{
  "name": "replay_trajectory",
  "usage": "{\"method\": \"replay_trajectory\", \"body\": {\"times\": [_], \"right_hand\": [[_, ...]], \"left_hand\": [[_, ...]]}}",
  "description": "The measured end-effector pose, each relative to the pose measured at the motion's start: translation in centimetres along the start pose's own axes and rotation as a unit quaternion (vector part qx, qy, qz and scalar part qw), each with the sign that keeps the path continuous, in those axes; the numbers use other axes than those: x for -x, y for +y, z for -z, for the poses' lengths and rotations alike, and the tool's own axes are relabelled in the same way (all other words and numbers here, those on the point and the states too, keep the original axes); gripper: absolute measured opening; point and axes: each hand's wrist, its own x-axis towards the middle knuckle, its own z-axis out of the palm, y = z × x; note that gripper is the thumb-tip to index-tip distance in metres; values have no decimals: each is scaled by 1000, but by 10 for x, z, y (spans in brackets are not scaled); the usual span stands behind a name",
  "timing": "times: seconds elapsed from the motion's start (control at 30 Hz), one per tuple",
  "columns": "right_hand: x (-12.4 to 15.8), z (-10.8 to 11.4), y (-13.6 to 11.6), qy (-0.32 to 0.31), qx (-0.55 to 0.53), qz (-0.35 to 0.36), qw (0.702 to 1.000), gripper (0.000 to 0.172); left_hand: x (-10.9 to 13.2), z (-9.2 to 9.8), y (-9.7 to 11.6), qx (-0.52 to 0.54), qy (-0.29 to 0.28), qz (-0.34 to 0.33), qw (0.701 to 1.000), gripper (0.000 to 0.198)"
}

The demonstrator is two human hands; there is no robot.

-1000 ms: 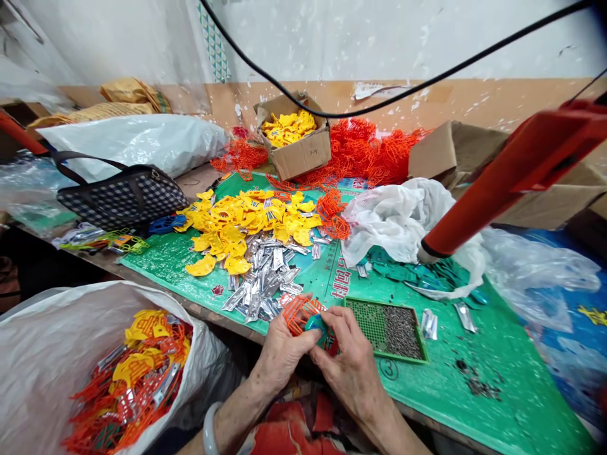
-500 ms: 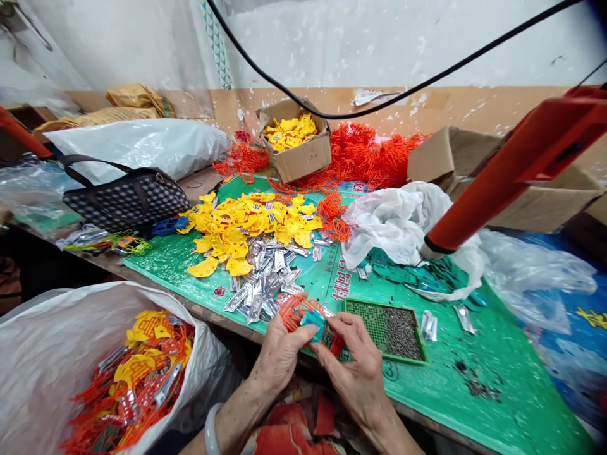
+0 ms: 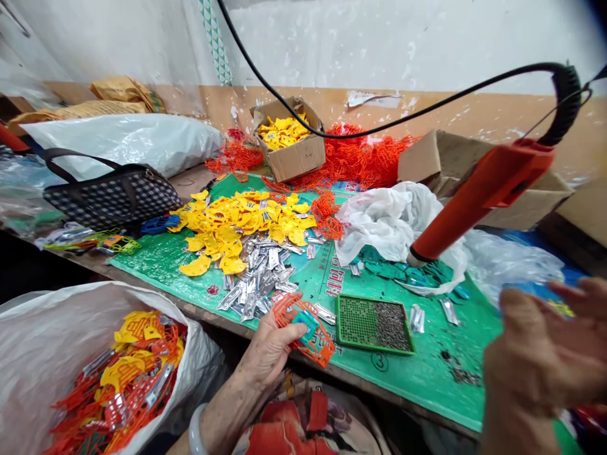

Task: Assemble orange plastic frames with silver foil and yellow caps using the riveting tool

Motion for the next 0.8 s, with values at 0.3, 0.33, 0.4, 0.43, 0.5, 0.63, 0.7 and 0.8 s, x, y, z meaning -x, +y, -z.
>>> {"method": "replay_trajectory", "body": {"times": [0.3, 0.33, 0.4, 0.43, 0.5, 0.63, 0.7, 0.8], "right_hand": [[-97, -71, 23, -328, -178, -194, 907, 48], [-94, -80, 19, -348, -188, -204, 896, 49], [-86, -92, 8, -370, -214, -244, 871, 53], [-80, -95, 1, -375, -228, -267, 858, 55], [-67, -96, -14, -388, -258, -311, 828, 57], [-33, -88, -35, -435, -286, -340, 783, 51], [-14, -83, -39, -427, -276, -333, 794, 38], [13, -75, -36, -367, -222, -312, 848, 19]], "left_hand": [[4, -2, -10, -51, -56, 25, 997, 49], [5, -2, -11, -60, -64, 23, 996, 48], [7, -2, -12, -79, -66, 21, 994, 49], [8, -2, -12, -85, -63, 22, 994, 50], [10, -2, -12, -89, -58, 31, 994, 53], [10, -4, -13, -78, -66, 56, 993, 55], [8, -4, -14, -86, -79, 60, 991, 51], [4, -5, -18, -101, -93, 71, 988, 42]]}}
